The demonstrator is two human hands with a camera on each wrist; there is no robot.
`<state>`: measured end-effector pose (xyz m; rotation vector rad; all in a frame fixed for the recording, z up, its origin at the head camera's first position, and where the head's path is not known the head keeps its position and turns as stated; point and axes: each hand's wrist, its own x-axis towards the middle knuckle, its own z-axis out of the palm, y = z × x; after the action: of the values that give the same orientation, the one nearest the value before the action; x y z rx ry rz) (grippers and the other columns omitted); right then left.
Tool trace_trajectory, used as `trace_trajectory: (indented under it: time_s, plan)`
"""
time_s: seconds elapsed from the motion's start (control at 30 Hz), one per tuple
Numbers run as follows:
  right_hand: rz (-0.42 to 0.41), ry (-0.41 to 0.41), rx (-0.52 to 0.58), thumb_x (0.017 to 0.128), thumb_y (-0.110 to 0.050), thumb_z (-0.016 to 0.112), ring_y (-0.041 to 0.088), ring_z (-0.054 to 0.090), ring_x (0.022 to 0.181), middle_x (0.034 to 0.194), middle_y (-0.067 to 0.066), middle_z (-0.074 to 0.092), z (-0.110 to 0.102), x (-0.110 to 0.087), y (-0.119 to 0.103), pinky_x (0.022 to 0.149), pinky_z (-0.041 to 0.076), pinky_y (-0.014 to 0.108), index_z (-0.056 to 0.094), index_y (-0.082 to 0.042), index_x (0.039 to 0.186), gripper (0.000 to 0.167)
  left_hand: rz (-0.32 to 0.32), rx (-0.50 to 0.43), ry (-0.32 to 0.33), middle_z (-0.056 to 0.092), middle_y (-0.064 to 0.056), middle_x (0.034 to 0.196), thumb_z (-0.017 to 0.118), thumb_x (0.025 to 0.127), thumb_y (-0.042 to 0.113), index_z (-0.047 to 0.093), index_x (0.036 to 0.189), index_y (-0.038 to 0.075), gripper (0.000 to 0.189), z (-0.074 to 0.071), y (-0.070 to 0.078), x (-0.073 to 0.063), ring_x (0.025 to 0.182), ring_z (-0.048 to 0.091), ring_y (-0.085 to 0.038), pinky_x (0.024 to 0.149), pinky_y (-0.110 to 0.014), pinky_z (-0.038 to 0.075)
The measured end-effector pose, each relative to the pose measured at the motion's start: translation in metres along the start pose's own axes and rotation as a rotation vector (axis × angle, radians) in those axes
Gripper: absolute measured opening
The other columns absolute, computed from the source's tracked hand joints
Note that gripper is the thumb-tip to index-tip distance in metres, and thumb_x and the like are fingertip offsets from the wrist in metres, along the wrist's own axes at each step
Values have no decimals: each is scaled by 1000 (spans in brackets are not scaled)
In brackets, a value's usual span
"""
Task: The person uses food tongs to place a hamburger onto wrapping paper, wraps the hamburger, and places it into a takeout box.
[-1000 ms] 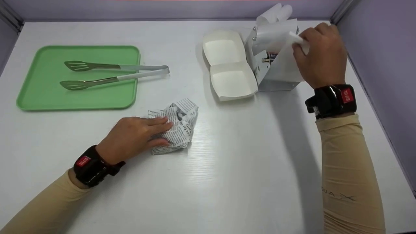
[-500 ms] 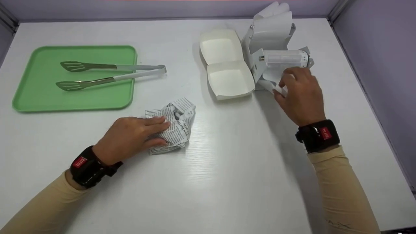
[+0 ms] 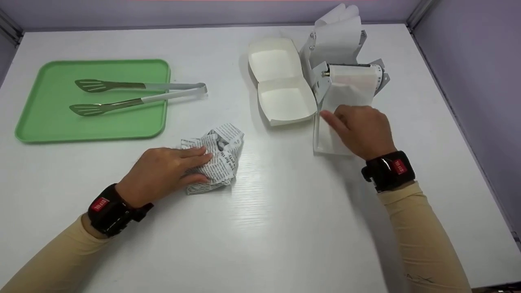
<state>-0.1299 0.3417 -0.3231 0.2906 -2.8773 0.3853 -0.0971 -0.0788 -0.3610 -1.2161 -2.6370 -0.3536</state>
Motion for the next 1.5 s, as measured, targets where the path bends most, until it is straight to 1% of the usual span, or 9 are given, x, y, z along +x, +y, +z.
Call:
trace_trajectory:
  time_s: [0.07, 0.17, 0.37, 0.47, 0.67, 0.83, 1.03, 1.3, 1.5]
  plan:
    - [24, 134, -15, 98, -27, 67, 28, 56, 65, 75, 19, 66, -4, 7, -2, 58, 34, 29, 70, 1, 92, 28, 3, 0, 4, 76, -5, 119, 75, 86, 46, 74, 121, 16, 46, 0, -1, 0, 88, 77, -22, 71, -37, 60]
    - [83, 229, -25, 91, -21, 76, 39, 61, 84, 105, 25, 63, -10, 22, -4, 65, 47, 42, 63, 3, 110, 34, 1, -2, 6, 76, -5, 120, 74, 86, 47, 74, 121, 16, 47, 0, -1, 0, 86, 77, -23, 70, -38, 61]
    - [156, -35, -53, 90, -29, 77, 58, 42, 135, 163, 20, 31, -18, 47, 4, 90, 43, 76, 37, -16, 157, 79, -4, 0, -9, 76, -5, 120, 74, 87, 47, 74, 122, 16, 46, 0, -1, 0, 86, 76, -23, 69, -37, 60]
    - [151, -46, -60, 92, -28, 76, 57, 41, 138, 163, 19, 34, -14, 43, 6, 91, 42, 76, 40, -14, 156, 74, 2, 0, -14, 76, -5, 120, 74, 87, 47, 74, 122, 16, 47, -1, -1, 1, 86, 77, -23, 69, -37, 60]
    - [117, 220, -70, 90, -16, 77, 47, 62, 118, 142, 21, 59, 1, 21, 4, 85, 50, 68, 61, -10, 139, 52, 18, 8, -18, 76, -5, 120, 74, 87, 47, 74, 121, 15, 46, -3, 0, 5, 87, 77, -22, 69, -37, 60]
    - [83, 287, -85, 98, -18, 65, 45, 62, 100, 126, 27, 61, 6, 20, 2, 77, 53, 64, 61, -8, 139, 42, 8, 18, -23, 75, -5, 121, 74, 88, 47, 74, 122, 16, 46, -3, -1, 3, 86, 76, -22, 69, -37, 60]
    - [44, 340, -76, 98, -14, 63, 46, 56, 109, 140, 20, 60, 11, 27, 3, 81, 54, 66, 70, 5, 113, 25, 5, 3, -19, 76, -4, 120, 75, 87, 46, 74, 121, 17, 46, -1, 1, 1, 83, 76, -23, 67, -37, 60]
    - [36, 320, -81, 95, -15, 68, 45, 53, 112, 126, 29, 58, 18, 27, 2, 93, 51, 62, 60, -4, 137, 45, 5, 12, -16, 76, -3, 120, 74, 86, 47, 74, 121, 17, 46, -2, 0, 1, 80, 75, -22, 66, -36, 59]
    - [39, 361, -9, 97, -11, 64, 39, 52, 136, 141, 20, 60, 23, 29, 2, 118, 36, 53, 67, 6, 113, 24, 5, 12, -18, 76, -3, 120, 73, 88, 47, 73, 122, 16, 46, -1, -1, 0, 81, 75, -23, 67, -37, 59]
